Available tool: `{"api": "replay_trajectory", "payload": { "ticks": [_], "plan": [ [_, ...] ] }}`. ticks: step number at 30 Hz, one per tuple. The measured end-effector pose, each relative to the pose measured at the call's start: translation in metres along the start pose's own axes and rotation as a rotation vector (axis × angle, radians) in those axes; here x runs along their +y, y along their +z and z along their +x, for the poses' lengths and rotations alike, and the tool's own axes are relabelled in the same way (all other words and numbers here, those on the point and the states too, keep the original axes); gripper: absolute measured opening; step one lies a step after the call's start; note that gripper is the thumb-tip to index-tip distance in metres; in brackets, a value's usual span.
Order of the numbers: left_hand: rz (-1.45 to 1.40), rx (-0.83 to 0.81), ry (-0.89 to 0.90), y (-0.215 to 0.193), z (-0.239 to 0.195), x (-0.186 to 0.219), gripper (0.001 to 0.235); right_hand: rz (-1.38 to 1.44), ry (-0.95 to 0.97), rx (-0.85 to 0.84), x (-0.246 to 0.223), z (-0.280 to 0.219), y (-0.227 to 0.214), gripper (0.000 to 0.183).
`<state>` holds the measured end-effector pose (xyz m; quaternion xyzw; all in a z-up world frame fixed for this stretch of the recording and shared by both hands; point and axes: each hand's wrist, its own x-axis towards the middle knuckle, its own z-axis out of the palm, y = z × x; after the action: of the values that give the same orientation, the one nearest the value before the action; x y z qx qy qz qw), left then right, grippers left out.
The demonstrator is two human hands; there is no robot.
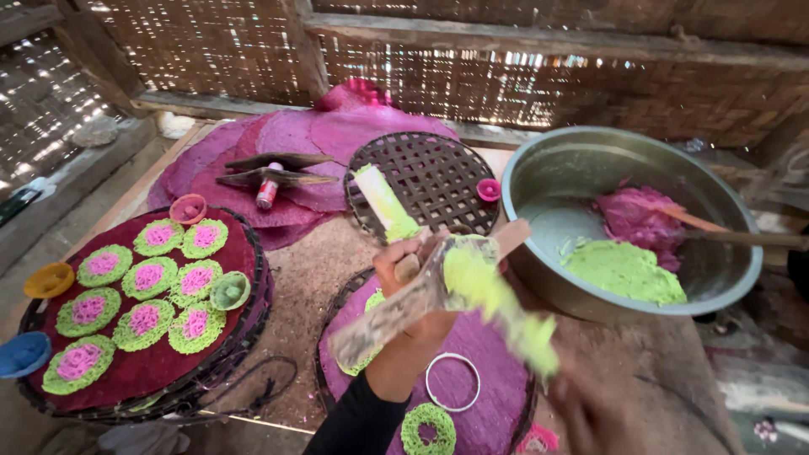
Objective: The person uses a wooden press to extrude green dough into circular shapes on a pink cloth. They repeatedly scoop dough from a metal bowl, load it into the press, and squeeze out rings, arranging them on the cloth.
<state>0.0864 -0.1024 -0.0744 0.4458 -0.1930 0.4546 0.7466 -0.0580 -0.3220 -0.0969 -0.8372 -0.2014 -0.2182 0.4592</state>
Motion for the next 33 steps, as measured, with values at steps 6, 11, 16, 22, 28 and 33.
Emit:
{"api": "replay_trajectory", "payload": {
  "ticks": [6, 11, 16, 22, 28, 33],
  "plan": [
    [-0.275, 0.017, -0.111, 0.008, -0.004, -0.004, 0.046, -0.050, 0.507, -0.028, 0.002, -0.003, 0.014, 0.047],
    [-0.109, -0.133, -0.080, -0.011, 0.021, 0.017, 0.034, 0.116, 0.269, -0.108, 0.020, -0.026, -0.020, 0.043],
    [0.137, -0.606, 0.397, -0.036, 0.051, 0.057, 0.023, 0.003, 0.454, 0.089, 0.038, 0.010, -0.127, 0.041],
    [0.529, -1.097, 1.043, -0.027, 0.038, 0.091, 0.014, -0.662, 0.382, -0.197, -0.025, 0.080, -0.168, 0.037],
    [0.357, -1.378, 0.943, -0.012, 0.047, 0.103, 0.016, -1.220, 0.275, -0.549, -0.098, 0.176, -0.150, 0.037],
    [0.337, -1.576, 1.050, -0.005, 0.053, 0.105, 0.020, -1.248, 0.067, -0.660, -0.102, 0.206, -0.136, 0.041]
  ]
}}
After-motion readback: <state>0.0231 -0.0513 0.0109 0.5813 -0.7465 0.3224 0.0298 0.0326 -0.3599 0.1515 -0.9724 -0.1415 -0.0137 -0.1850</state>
